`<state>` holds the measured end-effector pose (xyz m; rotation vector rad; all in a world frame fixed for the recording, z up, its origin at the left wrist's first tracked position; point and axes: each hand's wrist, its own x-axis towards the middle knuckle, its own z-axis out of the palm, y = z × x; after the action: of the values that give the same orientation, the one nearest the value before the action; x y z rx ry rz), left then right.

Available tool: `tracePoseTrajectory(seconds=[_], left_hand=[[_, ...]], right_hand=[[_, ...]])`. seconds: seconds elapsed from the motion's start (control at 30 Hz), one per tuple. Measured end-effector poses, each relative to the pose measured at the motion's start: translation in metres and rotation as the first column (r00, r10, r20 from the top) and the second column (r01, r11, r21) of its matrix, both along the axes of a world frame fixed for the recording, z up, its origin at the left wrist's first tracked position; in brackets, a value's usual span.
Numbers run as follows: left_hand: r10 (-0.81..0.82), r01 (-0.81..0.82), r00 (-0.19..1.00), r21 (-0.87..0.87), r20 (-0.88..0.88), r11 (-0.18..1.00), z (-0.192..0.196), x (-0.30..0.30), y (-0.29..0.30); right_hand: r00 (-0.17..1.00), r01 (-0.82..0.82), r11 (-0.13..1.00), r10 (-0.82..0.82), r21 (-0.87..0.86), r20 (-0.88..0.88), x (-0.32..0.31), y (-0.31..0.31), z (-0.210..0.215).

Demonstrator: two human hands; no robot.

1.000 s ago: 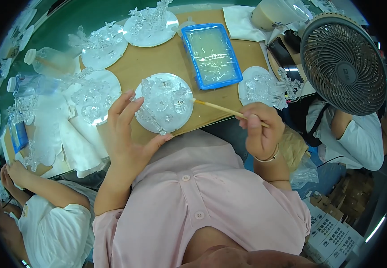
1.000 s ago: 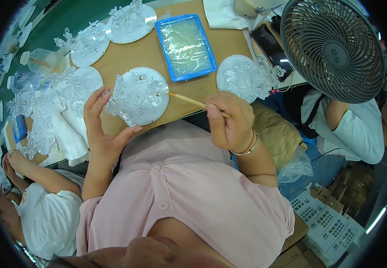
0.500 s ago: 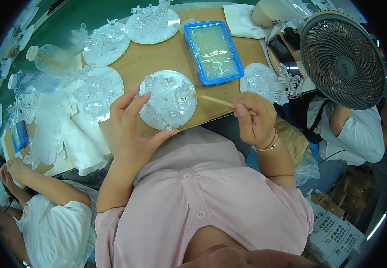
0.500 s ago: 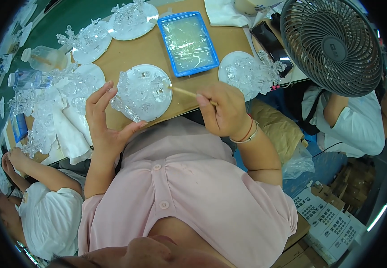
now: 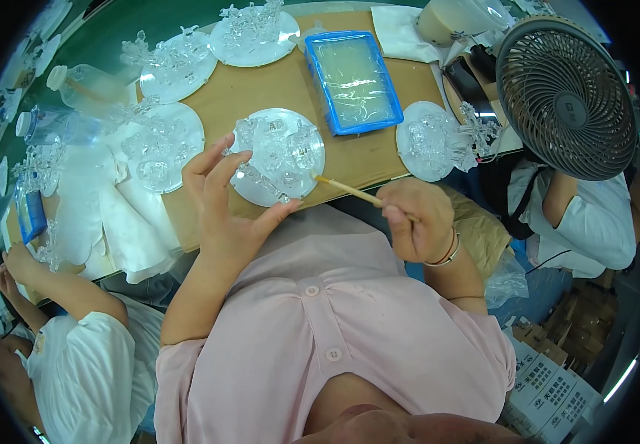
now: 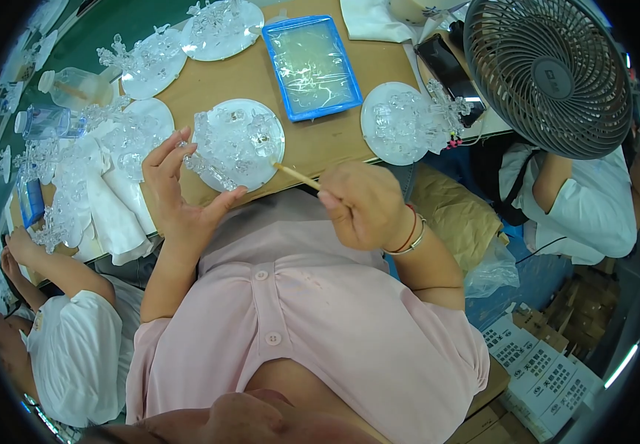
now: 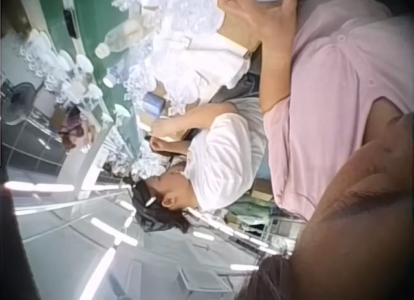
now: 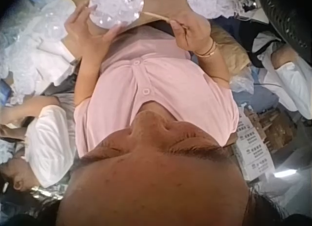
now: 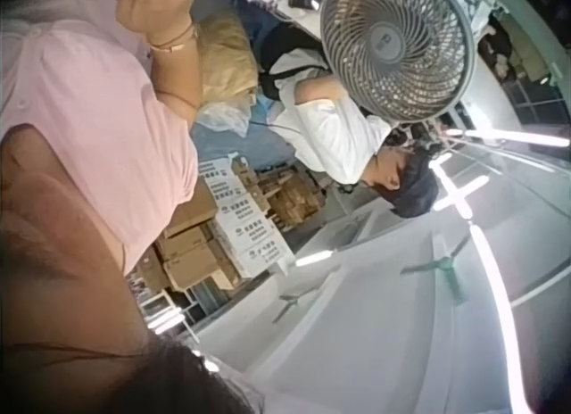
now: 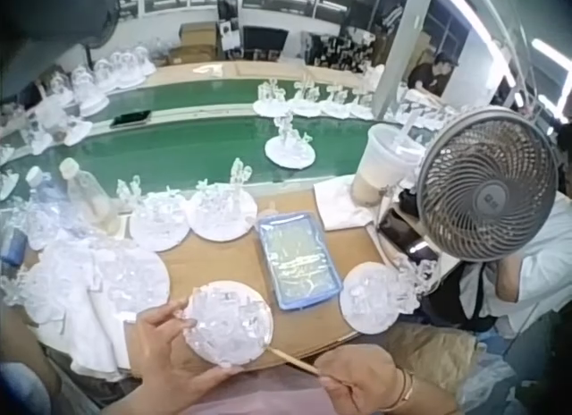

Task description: Assembling decorative fixtures by gluing crystal-like components onto a circular base.

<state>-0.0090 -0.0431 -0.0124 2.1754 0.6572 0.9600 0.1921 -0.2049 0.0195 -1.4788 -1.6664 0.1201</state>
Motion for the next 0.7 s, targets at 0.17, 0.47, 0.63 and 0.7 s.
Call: tracePoseTrajectory(seconds=[0.17,0.47,0.63,0.7], left_hand=[[0.000,0.001,0.998,-0.006,0.063,1.000,-0.004,0.004,-0.002],[0.051,-0.051,0.997,-0.006,0.053,0.999,-0.008,0.006,-0.001],[0.104,-0.106,0.994,0.048,0.035,0.993,-0.007,0.015,0.002],[0.093,-0.094,0.995,0.056,0.022,0.994,-0.006,0.015,0.002]], right_hand=[[0.999,-0.051,0.997,0.050,0.061,0.012,-0.009,0.009,-0.007],[0.994,0.057,0.998,-0.054,0.030,-0.099,0.009,-0.018,0.009],[0.941,0.292,0.947,-0.260,0.132,-0.217,0.017,-0.015,0.021],[0.944,0.302,0.948,-0.282,0.102,-0.169,0.027,-0.008,0.015]])
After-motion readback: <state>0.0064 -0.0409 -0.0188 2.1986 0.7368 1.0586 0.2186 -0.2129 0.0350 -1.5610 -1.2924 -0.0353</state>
